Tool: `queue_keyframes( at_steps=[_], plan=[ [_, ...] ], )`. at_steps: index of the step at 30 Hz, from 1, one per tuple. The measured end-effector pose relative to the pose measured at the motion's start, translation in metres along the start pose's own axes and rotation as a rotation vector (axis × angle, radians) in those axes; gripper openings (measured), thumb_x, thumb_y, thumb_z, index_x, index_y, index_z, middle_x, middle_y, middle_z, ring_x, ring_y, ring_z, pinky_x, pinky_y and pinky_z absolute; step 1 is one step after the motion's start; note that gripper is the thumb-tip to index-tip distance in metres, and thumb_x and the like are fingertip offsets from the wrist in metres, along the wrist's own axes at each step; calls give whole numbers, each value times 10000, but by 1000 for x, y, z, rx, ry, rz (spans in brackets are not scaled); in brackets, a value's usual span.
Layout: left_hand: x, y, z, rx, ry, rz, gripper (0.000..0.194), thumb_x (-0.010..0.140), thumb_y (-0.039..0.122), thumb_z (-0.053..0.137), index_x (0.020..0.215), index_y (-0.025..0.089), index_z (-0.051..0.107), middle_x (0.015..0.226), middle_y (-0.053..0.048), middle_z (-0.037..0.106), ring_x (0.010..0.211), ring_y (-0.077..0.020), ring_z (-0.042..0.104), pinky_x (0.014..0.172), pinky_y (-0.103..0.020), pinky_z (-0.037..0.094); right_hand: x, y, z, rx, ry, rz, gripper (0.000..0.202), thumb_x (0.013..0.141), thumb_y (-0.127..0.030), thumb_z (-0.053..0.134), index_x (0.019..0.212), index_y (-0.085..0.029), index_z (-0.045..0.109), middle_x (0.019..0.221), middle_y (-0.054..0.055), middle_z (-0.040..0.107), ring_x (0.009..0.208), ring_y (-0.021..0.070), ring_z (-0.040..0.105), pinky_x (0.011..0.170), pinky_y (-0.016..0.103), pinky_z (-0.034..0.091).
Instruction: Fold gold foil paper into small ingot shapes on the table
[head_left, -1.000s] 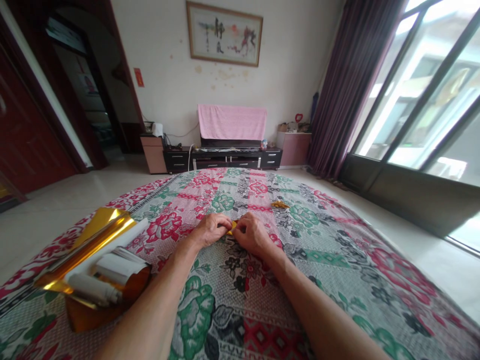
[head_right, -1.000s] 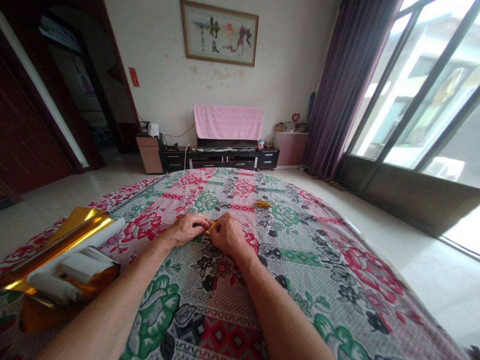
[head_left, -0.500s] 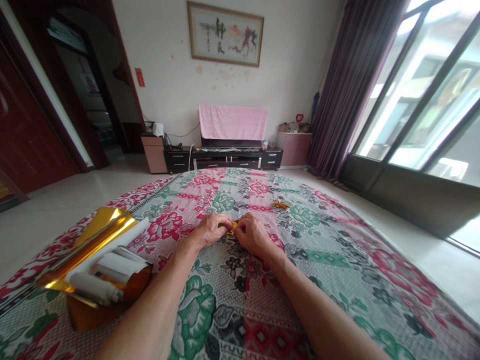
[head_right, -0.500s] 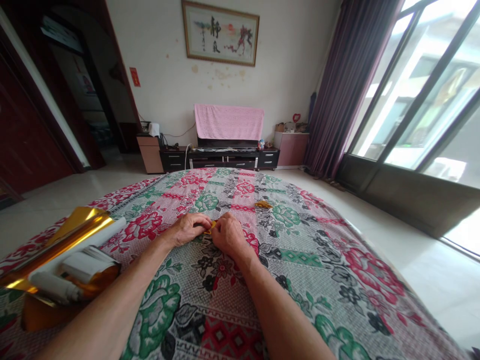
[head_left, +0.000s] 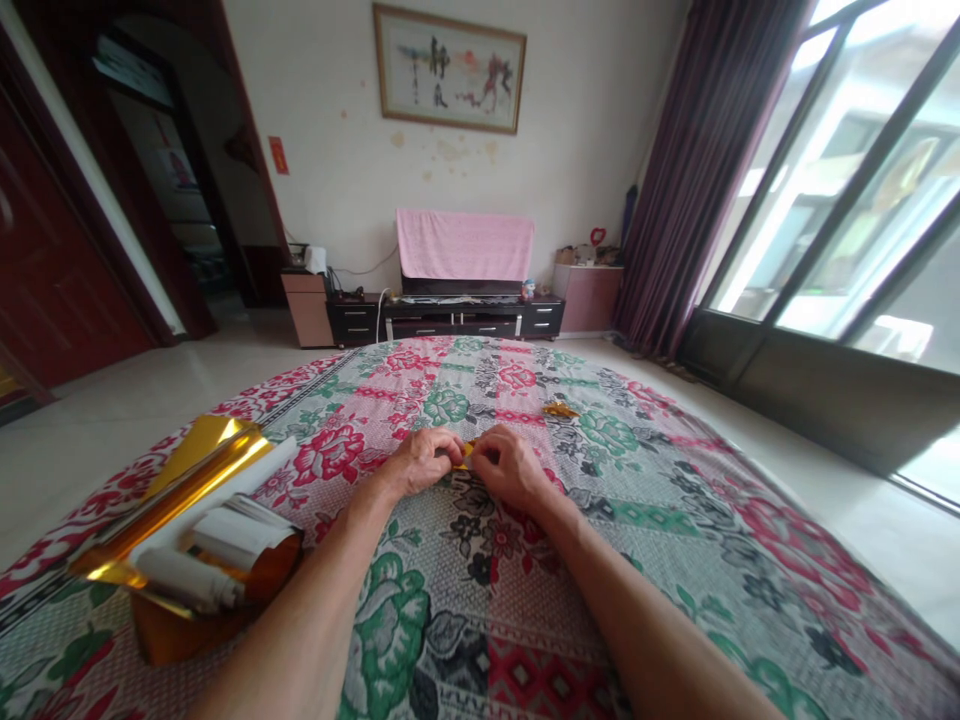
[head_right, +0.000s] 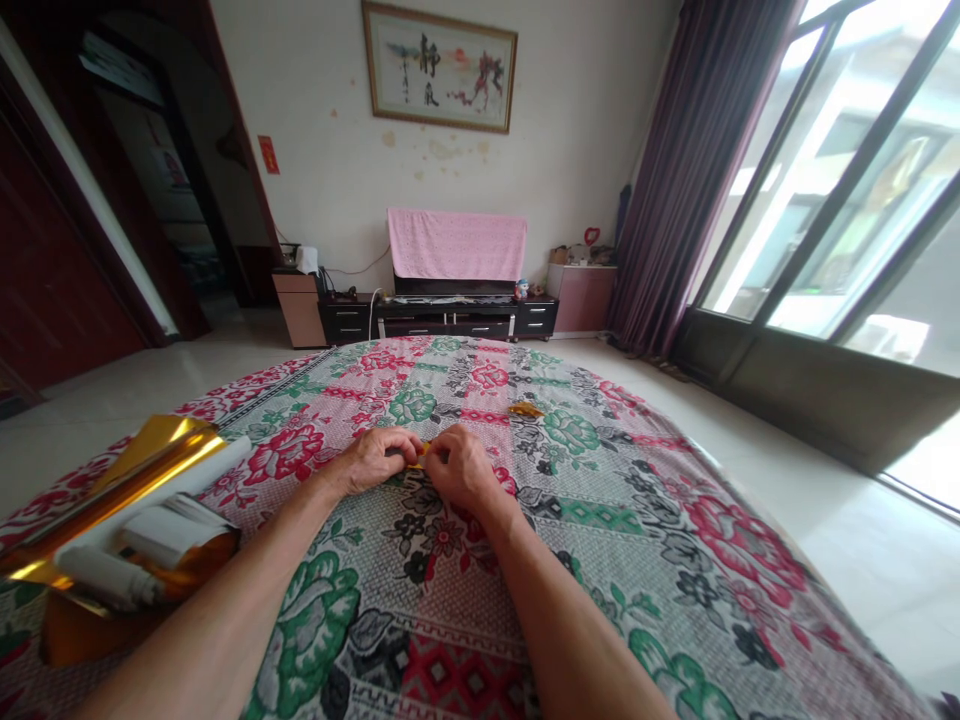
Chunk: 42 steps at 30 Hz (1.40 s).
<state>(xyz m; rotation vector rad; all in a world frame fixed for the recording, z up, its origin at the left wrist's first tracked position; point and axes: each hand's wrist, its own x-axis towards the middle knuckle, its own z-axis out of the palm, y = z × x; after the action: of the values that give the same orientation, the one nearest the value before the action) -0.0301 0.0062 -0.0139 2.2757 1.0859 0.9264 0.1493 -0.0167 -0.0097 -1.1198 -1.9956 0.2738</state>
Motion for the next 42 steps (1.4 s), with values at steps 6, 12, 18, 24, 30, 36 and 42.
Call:
queue_keyframes(
  at_steps=[6, 12, 18, 24, 30, 36, 42],
  plan=[
    [-1, 10, 0, 8, 17, -133, 251, 643, 96, 491, 787, 187, 676, 861, -5, 698, 814, -141, 632, 794, -261, 495, 1, 16, -12, -155, 249, 215, 194, 670, -79, 474, 710, -166, 642, 835, 69, 602, 801, 166, 535, 765, 271, 409],
    [-1, 16, -1, -41, -2, -198, 405, 639, 58, 456, 950, 207, 667, 911, 7, 709, 857, -135, 645, 805, -247, 500, -1, 13, -11, -284, 103, 225, 284, 785, -267, 495, 540, -168, 599, 748, 75, 614, 782, 169, 534, 783, 289, 376],
    [0, 14, 0, 60, 14, -85, 275, 693, 103, 481, 818, 209, 702, 888, 3, 694, 839, -138, 625, 798, -259, 491, -1, 10, -12, -213, 69, 204, 139, 720, -245, 549, 629, -179, 631, 775, 46, 651, 762, 160, 567, 748, 273, 382],
    [1, 12, 4, 144, 61, 43, 239, 698, 75, 499, 731, 198, 702, 833, -12, 688, 819, -136, 612, 803, -259, 482, 2, 5, -15, -11, 39, 197, 109, 711, -197, 521, 752, -170, 619, 671, 6, 647, 623, 125, 568, 609, 219, 392],
    [1, 11, 4, 152, 59, 37, 226, 695, 69, 505, 724, 189, 695, 845, -16, 683, 833, -138, 609, 825, -273, 475, 3, 9, -13, 84, -2, 109, 205, 712, -159, 477, 869, -167, 609, 739, 8, 651, 662, 121, 575, 650, 217, 423],
    [1, 8, 6, 134, 77, 30, 237, 678, 57, 495, 702, 193, 688, 845, -9, 684, 827, -132, 610, 823, -272, 482, 1, 19, -14, -111, 68, 156, 230, 676, -141, 480, 844, -172, 634, 732, 15, 651, 661, 139, 565, 657, 229, 414],
    [1, 8, 7, 179, 112, 43, 261, 677, 45, 477, 707, 191, 691, 840, -12, 691, 821, -141, 610, 819, -278, 480, -1, 17, -12, -110, 19, 94, 261, 672, -128, 489, 868, -180, 651, 709, 8, 653, 641, 132, 569, 640, 221, 405]
  ],
)
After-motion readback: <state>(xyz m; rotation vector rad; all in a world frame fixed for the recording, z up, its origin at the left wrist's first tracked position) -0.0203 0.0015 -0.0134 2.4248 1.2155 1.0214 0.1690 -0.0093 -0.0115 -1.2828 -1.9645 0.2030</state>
